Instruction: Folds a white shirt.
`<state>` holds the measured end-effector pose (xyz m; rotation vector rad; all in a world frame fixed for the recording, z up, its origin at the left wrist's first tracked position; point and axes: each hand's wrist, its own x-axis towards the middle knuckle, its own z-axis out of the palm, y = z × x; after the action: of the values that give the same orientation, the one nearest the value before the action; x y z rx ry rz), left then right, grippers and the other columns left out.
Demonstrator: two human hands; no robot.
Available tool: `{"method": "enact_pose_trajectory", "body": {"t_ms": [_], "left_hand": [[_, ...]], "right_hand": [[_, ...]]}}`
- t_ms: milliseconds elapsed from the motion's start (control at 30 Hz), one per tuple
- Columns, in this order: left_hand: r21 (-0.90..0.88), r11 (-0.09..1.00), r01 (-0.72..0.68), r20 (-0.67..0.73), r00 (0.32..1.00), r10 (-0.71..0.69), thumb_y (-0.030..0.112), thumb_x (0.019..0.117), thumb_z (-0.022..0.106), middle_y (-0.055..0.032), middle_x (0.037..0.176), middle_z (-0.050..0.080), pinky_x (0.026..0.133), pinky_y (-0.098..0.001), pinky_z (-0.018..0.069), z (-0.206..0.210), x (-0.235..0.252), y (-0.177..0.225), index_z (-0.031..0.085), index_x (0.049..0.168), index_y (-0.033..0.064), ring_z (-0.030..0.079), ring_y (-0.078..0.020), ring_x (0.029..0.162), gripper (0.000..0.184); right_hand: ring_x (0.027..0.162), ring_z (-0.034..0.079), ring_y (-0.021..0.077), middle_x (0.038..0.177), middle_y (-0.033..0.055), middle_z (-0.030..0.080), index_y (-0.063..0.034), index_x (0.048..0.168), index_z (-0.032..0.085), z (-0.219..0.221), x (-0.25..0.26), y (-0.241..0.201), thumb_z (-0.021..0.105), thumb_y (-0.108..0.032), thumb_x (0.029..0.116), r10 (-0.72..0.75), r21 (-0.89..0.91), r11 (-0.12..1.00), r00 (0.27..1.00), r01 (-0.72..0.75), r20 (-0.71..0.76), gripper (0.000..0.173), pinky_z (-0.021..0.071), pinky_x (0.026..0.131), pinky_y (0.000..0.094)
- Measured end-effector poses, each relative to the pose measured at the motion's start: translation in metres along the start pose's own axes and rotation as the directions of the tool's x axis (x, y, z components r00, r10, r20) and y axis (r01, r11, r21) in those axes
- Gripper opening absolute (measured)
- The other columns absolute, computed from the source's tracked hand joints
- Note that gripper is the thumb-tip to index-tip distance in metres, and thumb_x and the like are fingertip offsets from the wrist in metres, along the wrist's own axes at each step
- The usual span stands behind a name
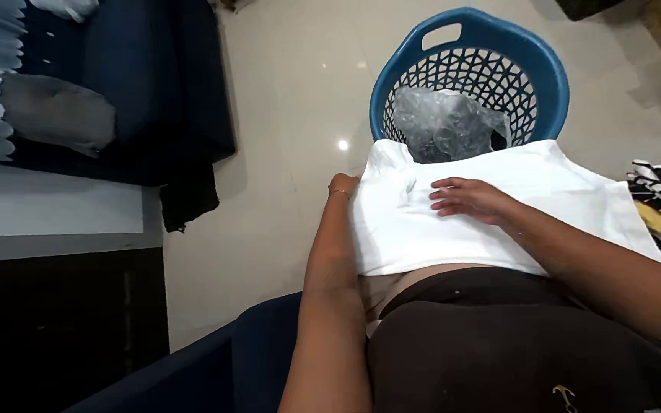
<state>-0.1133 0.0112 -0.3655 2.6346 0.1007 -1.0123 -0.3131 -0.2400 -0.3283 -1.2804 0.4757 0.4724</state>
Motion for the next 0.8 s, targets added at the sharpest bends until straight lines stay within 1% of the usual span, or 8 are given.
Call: {"method": "enact_pose_trajectory", "body": {"t_ms": [167, 300, 400, 533, 600, 667, 733, 800], "left_hand": [[0.032, 0.999, -0.043, 0.048, 0.998, 0.042, 0.036, 0.1055, 0.056, -0.0307, 0.13, 0.062, 0.108, -0.0627, 0.0424, 0.003, 0.011, 0.001, 0.067, 0.117, -0.0094, 0.057, -0.0436, 0.128, 0.048], [-0.322, 0.929, -0.181, -0.174, 0.976, 0.13, 0.019, 0.1051, 0.057, -0.0287, 0.122, 0.065, 0.105, -0.0565, 0.0458, 0.007, 0.011, -0.013, 0.064, 0.122, -0.0076, 0.062, -0.04, 0.119, 0.033], [-0.531, 0.786, -0.315, -0.327, 0.933, 0.152, 0.018, 0.1067, 0.053, -0.027, 0.113, 0.067, 0.096, -0.0505, 0.0507, 0.008, 0.005, -0.022, 0.06, 0.123, -0.0087, 0.065, -0.0337, 0.105, 0.032], [-0.713, 0.496, -0.496, -0.44, 0.867, 0.233, 0.008, 0.1024, 0.056, -0.0117, 0.097, 0.069, 0.081, -0.0357, 0.0561, 0.004, -0.013, -0.035, 0.052, 0.125, -0.0052, 0.066, -0.0133, 0.085, 0.026], [-0.746, 0.322, -0.583, -0.484, 0.807, 0.339, -0.002, 0.0973, 0.055, -0.0049, 0.1, 0.07, 0.085, -0.0341, 0.0575, -0.005, -0.03, -0.051, 0.047, 0.128, -0.0005, 0.068, -0.0102, 0.089, 0.032], [-0.733, 0.258, -0.629, -0.507, 0.758, 0.41, -0.008, 0.091, 0.055, -0.0011, 0.102, 0.071, 0.091, -0.0355, 0.0563, -0.015, -0.054, -0.074, 0.048, 0.13, 0.0024, 0.068, -0.0107, 0.095, 0.041], [-0.704, 0.314, -0.637, -0.486, 0.754, 0.441, -0.007, 0.0879, 0.059, 0.0023, 0.102, 0.073, 0.092, -0.0345, 0.0568, -0.016, -0.08, -0.102, 0.053, 0.126, 0.0047, 0.069, -0.0088, 0.096, 0.04], [-0.662, 0.459, -0.592, -0.397, 0.797, 0.454, -0.003, 0.0908, 0.06, 0.0013, 0.101, 0.071, 0.089, -0.0341, 0.0566, -0.009, -0.103, -0.131, 0.058, 0.121, 0.0041, 0.067, -0.0091, 0.094, 0.031]], "right_hand": [[0.082, 0.063, 0.0105, 0.11, 0.0058, 0.062, -0.0076, 0.138, 0.053, 0.032, 0.062, 0.006, 0.048, -0.023, 0.1097, 0.085, 0.074, 0.993, 0.993, -0.091, 0.076, 0.033, 0.052, 0.069, 0.0259], [0.079, 0.06, 0.0084, 0.11, 0.0058, 0.065, -0.003, 0.132, 0.06, 0.036, 0.076, 0.013, 0.053, -0.016, 0.1069, 0.017, 0.096, 0.995, 0.999, -0.013, -0.038, 0.029, 0.0509, 0.068, 0.025], [0.096, 0.064, 0.0111, 0.127, 0.0074, 0.065, -0.0031, 0.134, 0.061, 0.032, 0.068, 0.01, 0.052, -0.01, 0.1064, -0.1, 0.112, 0.988, 0.993, 0.107, -0.061, 0.03, 0.0532, 0.081, 0.0291], [0.126, 0.058, 0.0195, 0.153, 0.0111, 0.049, -0.0025, 0.138, 0.061, 0.033, 0.045, 0.007, 0.056, -0.005, 0.1005, -0.345, -0.04, 0.937, 0.938, 0.346, 0.022, 0.038, 0.0542, 0.096, 0.0355], [0.128, 0.059, 0.0222, 0.155, 0.0139, 0.047, -0.0031, 0.137, 0.064, 0.037, 0.026, 0.002, 0.061, -0.007, 0.0965, -0.485, -0.222, 0.835, 0.864, 0.503, 0.136, 0.04, 0.0559, 0.098, 0.0362], [0.127, 0.059, 0.022, 0.148, 0.0166, 0.054, -0.0009, 0.131, 0.068, 0.042, 0.011, 0.001, 0.064, -0.015, 0.0944, -0.593, -0.365, 0.658, 0.752, 0.659, 0.288, 0.039, 0.0526, 0.103, 0.0374], [0.137, 0.054, 0.0262, 0.144, 0.0158, 0.059, -0.001, 0.124, 0.072, 0.047, 0.0, 0.012, 0.062, -0.026, 0.0966, -0.597, -0.442, 0.496, 0.664, 0.747, 0.45, 0.038, 0.0441, 0.114, 0.0457], [0.139, 0.052, 0.0308, 0.142, 0.0132, 0.062, -0.0026, 0.122, 0.073, 0.049, -0.003, 0.027, 0.057, -0.027, 0.0999, -0.507, -0.467, 0.362, 0.591, 0.807, 0.628, 0.037, 0.0395, 0.113, 0.0542]]}}
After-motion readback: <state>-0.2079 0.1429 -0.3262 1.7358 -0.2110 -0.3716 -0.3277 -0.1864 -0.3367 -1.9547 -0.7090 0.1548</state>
